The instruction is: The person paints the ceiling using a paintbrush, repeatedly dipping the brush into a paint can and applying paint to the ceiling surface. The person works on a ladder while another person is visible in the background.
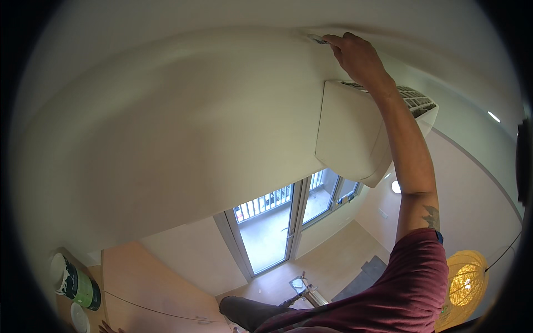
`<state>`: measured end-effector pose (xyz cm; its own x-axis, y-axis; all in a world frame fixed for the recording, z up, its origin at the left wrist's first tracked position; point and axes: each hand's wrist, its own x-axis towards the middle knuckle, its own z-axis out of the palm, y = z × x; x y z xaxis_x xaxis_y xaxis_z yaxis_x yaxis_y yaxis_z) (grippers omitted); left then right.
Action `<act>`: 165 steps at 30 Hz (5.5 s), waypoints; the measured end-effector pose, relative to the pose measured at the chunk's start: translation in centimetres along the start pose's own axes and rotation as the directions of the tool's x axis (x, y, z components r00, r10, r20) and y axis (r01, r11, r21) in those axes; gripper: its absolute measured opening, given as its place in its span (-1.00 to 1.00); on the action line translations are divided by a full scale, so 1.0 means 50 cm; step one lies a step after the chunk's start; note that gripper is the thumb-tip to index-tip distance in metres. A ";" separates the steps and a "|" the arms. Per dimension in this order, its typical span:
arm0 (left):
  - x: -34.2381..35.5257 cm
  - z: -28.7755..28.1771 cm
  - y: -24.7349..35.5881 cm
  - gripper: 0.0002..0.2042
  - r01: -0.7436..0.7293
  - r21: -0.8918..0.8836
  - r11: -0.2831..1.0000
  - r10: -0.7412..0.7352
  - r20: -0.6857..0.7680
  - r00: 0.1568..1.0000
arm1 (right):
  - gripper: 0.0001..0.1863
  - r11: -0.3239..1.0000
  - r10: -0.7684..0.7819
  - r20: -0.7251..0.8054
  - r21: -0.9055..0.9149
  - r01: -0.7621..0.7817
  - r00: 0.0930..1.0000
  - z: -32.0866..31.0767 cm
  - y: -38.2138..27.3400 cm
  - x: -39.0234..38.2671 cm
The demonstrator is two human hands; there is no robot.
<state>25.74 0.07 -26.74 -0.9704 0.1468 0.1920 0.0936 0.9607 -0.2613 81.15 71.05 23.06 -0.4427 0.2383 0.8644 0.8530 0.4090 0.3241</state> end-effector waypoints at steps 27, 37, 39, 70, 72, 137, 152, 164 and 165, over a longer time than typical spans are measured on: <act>0.005 0.034 -0.016 -0.22 -0.023 -0.034 0.999 0.020 -0.080 0.997 | -0.66 0.998 0.049 0.038 -0.033 -0.048 0.998 0.036 0.078 -0.005; 0.012 0.071 -0.020 -0.24 -0.073 0.027 0.997 0.077 -0.265 0.961 | -0.69 0.966 0.223 0.023 0.127 -0.224 0.975 0.057 0.150 -0.043; 0.015 0.081 -0.024 -0.24 -0.079 0.046 0.996 0.089 -0.303 0.949 | -0.69 0.955 0.119 -0.033 0.275 -0.106 0.992 0.045 0.100 -0.035; 0.003 0.001 -0.020 -0.19 -0.055 -0.130 0.990 0.050 -0.047 0.998 | -0.64 0.810 0.044 0.109 0.578 -0.100 0.993 0.043 0.149 -0.033; 0.007 -0.003 -0.015 -0.18 -0.064 -0.132 0.989 0.058 -0.051 0.997 | -0.65 0.868 0.075 0.090 0.485 -0.110 0.993 0.071 0.209 -0.047; 0.002 0.017 -0.022 -0.18 -0.053 -0.072 0.996 0.049 -0.067 0.997 | -0.68 0.997 0.075 0.050 -0.027 -0.074 0.996 0.076 0.210 -0.049; 0.003 0.020 -0.020 -0.18 -0.060 -0.075 0.995 0.055 -0.069 0.996 | -0.68 0.993 0.096 0.048 -0.080 -0.092 0.994 0.095 0.237 -0.052; 0.000 0.018 -0.020 -0.19 -0.062 -0.097 0.993 0.054 -0.080 0.995 | -0.66 0.983 0.173 0.109 -0.081 -0.165 0.979 0.111 0.260 -0.054; -0.002 0.013 -0.019 -0.19 -0.060 -0.101 0.993 0.053 -0.068 0.996 | -0.67 0.985 0.151 0.086 -0.094 -0.143 0.985 0.114 0.262 -0.055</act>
<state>25.63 -0.99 -27.13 -0.9465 0.2135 0.2420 0.1737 0.9690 -0.1755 91.98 80.75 22.74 -0.3308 0.3724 0.8671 0.9297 0.2863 0.2317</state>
